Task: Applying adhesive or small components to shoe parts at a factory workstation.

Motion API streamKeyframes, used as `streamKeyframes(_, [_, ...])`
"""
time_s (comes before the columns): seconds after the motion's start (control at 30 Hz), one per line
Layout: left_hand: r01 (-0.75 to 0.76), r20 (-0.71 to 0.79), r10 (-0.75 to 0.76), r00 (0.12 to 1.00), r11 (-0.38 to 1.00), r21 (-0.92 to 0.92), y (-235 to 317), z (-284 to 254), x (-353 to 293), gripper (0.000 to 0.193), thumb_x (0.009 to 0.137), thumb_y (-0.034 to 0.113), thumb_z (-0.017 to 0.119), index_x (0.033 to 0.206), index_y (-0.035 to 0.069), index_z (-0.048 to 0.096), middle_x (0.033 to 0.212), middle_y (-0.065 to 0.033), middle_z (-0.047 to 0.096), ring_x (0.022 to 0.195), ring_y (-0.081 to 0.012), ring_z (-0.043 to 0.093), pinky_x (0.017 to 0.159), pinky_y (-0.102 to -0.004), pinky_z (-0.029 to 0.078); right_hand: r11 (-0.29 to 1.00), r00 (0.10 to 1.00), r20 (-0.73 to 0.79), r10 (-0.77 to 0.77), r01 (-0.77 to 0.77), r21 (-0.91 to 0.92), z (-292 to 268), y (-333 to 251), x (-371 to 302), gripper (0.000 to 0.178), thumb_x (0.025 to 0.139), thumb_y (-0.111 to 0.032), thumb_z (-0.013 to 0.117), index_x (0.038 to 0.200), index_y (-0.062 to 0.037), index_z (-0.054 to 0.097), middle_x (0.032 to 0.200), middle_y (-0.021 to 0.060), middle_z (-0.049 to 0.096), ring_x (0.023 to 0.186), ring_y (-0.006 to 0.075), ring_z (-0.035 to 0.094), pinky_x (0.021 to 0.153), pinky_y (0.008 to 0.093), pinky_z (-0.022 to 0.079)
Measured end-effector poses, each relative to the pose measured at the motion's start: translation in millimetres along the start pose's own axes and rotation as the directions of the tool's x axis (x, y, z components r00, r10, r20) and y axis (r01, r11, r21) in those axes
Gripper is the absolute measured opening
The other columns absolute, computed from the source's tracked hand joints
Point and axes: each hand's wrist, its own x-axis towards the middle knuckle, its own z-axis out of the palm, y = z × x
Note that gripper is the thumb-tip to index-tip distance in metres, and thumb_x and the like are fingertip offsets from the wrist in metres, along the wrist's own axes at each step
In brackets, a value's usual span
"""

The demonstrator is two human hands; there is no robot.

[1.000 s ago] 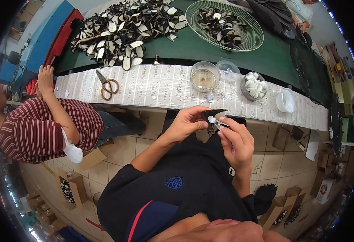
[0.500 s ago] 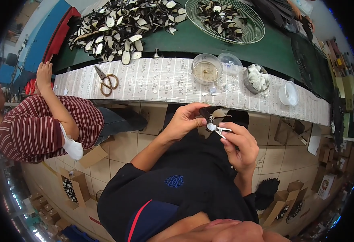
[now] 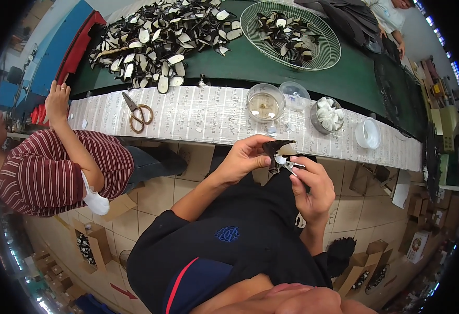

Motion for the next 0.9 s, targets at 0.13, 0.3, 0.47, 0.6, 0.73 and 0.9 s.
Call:
streamKeyframes(0.13, [0.0,0.022,0.0,1.0,1.0,-0.028,3,2,1,0.042,0.085,0.004,0.071,0.124,0.002,0.056,0.109,-0.0037,0.064,0.096,-0.0099,0.06,0.085,-0.0262,0.051,0.999,1.0,0.003,0.001,-0.001,-0.047,1,-1,3,0.019,0.08,-0.001,0.071,0.095,0.0005,0.06,0.099,0.0161,0.067,0.067,0.0251,0.061,0.057,0.0315,0.05])
streamKeyframes(0.3, [-0.015,0.004,0.015,1.0,1.0,-0.01,2,-3,-2,0.042,0.085,0.004,0.07,0.124,0.001,0.056,0.109,-0.0042,0.064,0.096,-0.0102,0.06,0.085,-0.0268,0.051,1.0,1.0,0.015,0.02,-0.02,-0.016,4,-6,1,0.019,0.08,0.0,0.071,0.095,0.0006,0.06,0.099,0.0162,0.068,0.07,0.0261,0.064,0.06,0.0318,0.051])
streamKeyframes(0.47, [-0.018,0.0,0.018,1.0,0.999,-0.05,3,1,-9,0.04,0.087,0.005,0.067,0.125,0.0,0.054,0.109,-0.0064,0.065,0.097,-0.0146,0.063,0.088,-0.0294,0.051,0.99,0.994,0.012,0.106,-0.106,0.097,2,-17,-11,0.012,0.083,0.0,0.068,0.093,0.0023,0.061,0.097,0.0202,0.068,0.083,0.0275,0.068,0.073,0.032,0.054])
streamKeyframes(0.6, [-0.015,0.035,0.018,0.999,0.996,-0.083,0,1,-12,0.041,0.088,0.007,0.066,0.126,0.0,0.052,0.109,-0.0071,0.064,0.097,-0.0161,0.064,0.089,-0.0307,0.051,0.95,0.978,0.023,0.209,-0.208,0.234,-4,-20,-18,0.011,0.085,-0.001,0.066,0.094,0.0028,0.06,0.097,0.0214,0.067,0.085,0.0261,0.067,0.076,0.0313,0.053])
streamKeyframes(0.73, [-0.019,0.001,0.019,1.0,0.999,-0.046,4,12,-10,0.042,0.088,0.014,0.069,0.123,-0.001,0.051,0.104,-0.0116,0.065,0.09,-0.0199,0.066,0.082,-0.0349,0.053,0.907,0.931,-0.158,0.329,-0.265,0.328,-3,-11,-22,0.011,0.084,0.0,0.066,0.093,0.0023,0.061,0.099,0.0187,0.068,0.086,0.0238,0.065,0.077,0.0308,0.052])
streamKeyframes(0.9, [0.042,-0.014,-0.042,0.999,0.999,0.014,12,22,-10,0.035,0.089,0.009,0.066,0.12,-0.002,0.052,0.102,-0.0107,0.065,0.085,-0.0183,0.066,0.079,-0.0318,0.054,0.926,0.917,-0.223,0.332,-0.271,0.263,-5,4,-21,0.01,0.084,-0.001,0.068,0.093,0.0008,0.066,0.103,0.0138,0.066,0.095,0.0211,0.057,0.085,0.0307,0.046])
